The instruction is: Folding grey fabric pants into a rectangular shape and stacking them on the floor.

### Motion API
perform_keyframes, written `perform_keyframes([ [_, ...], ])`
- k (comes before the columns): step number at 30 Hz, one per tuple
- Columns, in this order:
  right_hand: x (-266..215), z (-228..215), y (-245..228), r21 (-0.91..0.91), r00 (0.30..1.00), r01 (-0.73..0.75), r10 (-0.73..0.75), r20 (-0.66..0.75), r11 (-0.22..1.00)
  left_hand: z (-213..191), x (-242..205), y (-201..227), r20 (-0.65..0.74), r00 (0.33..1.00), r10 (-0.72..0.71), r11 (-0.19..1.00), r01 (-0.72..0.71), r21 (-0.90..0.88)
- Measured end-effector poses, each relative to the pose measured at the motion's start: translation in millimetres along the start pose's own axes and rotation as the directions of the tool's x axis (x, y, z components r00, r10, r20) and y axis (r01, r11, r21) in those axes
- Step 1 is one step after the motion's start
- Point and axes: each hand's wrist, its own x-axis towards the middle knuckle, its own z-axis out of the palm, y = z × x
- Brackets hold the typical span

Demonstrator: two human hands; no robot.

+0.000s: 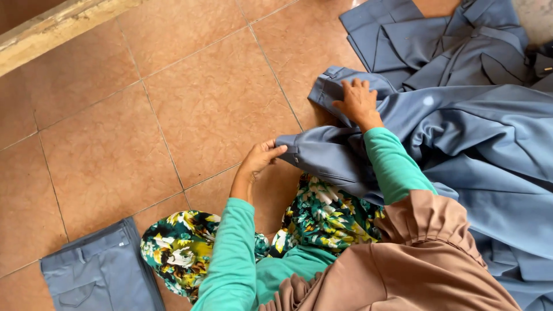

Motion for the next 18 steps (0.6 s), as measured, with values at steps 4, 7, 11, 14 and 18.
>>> perform_keyframes([
  [4,28,68,44,-0.172,0.992,-0.035,0.014,-0.124,0.984,11,-28,8,-0.024,0.999,-0.044,0.994,0.041,-0.099],
  [7,46,75,59,-0.04,0.916,0.117,-0.124,-0.381,0.992,4,-15,2,-0.052,0.997,0.064,0.994,-0.069,-0.088],
  [11,-25,-55,-12,0.247,0.814,0.485,-0.331,-0.477,0.839,-5,10,1,-0.097,0.975,0.199,0.976,-0.206,-0.073],
  [14,-58,-57,-37,0.361,0.717,0.684,-0.495,-0.49,0.634,-2,17,12,-0.114,0.962,0.246,0.962,-0.257,-0.089],
  [18,-85,-28,-39,0.561,0.831,0.525,-0.528,-0.175,0.64,4,14,25,-0.129,0.968,0.215,0.969,-0.228,-0.096],
])
